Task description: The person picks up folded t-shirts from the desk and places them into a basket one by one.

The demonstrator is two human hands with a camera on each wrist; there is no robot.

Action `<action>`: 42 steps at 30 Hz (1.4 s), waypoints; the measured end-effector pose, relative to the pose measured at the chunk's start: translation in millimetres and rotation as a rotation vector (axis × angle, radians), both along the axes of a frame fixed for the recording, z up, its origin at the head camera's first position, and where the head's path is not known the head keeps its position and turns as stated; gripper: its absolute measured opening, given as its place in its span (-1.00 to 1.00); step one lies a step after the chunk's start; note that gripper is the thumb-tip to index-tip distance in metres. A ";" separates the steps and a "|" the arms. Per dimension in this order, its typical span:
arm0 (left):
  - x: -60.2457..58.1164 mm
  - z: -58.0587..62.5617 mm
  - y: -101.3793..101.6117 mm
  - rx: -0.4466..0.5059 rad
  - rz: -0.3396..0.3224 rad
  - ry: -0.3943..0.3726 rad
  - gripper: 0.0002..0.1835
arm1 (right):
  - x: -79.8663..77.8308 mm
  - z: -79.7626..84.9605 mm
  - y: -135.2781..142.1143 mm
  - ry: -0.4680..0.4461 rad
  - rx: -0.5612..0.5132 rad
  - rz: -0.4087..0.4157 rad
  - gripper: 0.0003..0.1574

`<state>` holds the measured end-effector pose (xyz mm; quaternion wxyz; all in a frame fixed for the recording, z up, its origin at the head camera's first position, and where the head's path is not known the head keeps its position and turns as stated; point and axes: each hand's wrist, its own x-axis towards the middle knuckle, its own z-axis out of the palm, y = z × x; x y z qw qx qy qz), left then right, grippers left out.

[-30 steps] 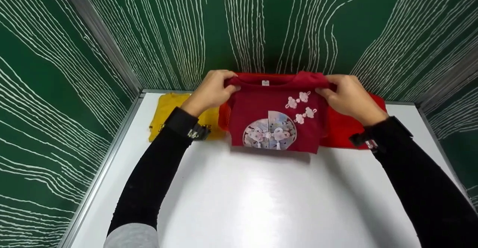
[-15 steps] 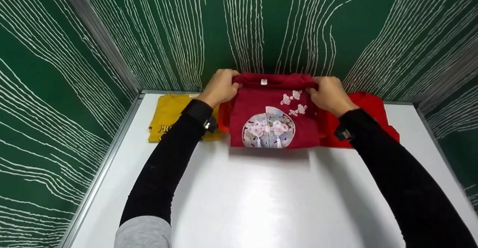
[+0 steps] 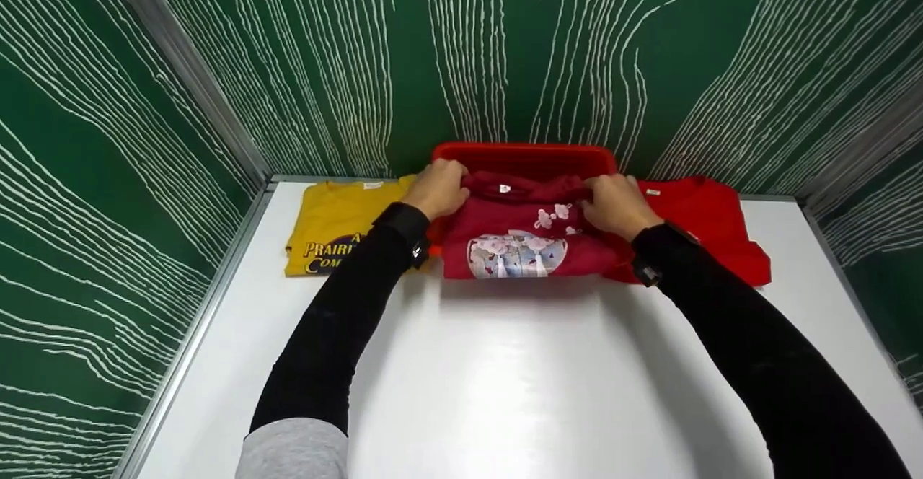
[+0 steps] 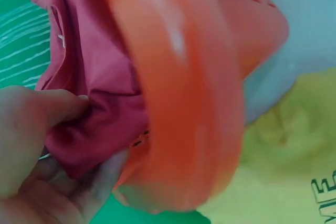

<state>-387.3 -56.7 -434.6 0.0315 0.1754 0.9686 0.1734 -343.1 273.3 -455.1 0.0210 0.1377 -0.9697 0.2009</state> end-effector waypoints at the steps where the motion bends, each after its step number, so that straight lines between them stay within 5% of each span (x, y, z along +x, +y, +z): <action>1: -1.5 -0.7 1.3 0.000 0.006 -0.001 -0.62 | -0.9 -1.1 0.5 -0.001 0.004 -0.002 -0.63; 12: -16.9 -5.3 6.9 0.006 0.036 -0.027 -0.62 | -12.1 -6.3 -1.2 -0.015 0.005 -0.020 -0.57; 24: -24.8 1.5 7.2 0.044 0.062 -0.067 -0.58 | -23.0 5.6 -1.2 -0.023 -0.005 -0.013 -0.66; 36: -35.9 7.3 17.1 0.101 0.124 -0.120 -0.56 | -36.5 23.1 -9.0 -0.072 0.068 -0.124 -0.63; 42: -29.2 6.7 25.3 0.056 0.190 -0.055 -0.42 | -35.5 19.9 -18.9 0.022 0.153 -0.191 -0.58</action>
